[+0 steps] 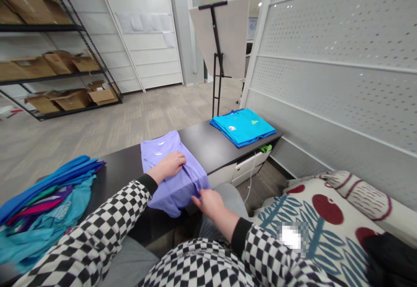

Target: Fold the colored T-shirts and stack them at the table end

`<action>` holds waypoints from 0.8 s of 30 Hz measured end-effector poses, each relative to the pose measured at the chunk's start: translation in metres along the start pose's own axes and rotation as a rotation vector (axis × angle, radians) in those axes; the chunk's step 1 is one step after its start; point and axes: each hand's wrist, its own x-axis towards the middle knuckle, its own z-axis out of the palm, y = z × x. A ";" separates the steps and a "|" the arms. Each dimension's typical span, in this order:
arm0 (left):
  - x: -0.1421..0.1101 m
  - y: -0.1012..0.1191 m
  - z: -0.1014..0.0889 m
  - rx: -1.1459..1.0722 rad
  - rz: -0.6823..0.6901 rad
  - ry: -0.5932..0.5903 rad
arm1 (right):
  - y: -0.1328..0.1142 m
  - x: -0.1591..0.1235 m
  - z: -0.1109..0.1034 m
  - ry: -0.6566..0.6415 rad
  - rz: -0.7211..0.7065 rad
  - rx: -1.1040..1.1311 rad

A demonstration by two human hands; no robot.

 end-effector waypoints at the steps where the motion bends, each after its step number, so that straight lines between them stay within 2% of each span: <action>1: -0.001 0.000 -0.002 0.005 -0.015 0.004 | -0.005 0.005 0.001 0.008 0.011 -0.029; 5: -0.010 -0.007 -0.007 0.005 -0.065 -0.004 | -0.018 0.014 0.003 0.033 0.008 -0.068; 9: -0.019 -0.011 -0.004 -0.024 -0.109 -0.016 | -0.018 0.010 -0.002 0.055 -0.018 -0.053; 15: -0.022 -0.007 0.019 -0.062 -0.229 0.096 | -0.019 0.013 -0.005 0.040 0.075 -0.104; 20: -0.028 -0.005 0.040 -0.106 -0.334 0.174 | -0.023 0.018 -0.010 0.008 0.055 -0.157; 24: -0.030 -0.004 0.045 -0.149 -0.362 0.222 | -0.028 0.012 -0.014 0.013 0.023 -0.200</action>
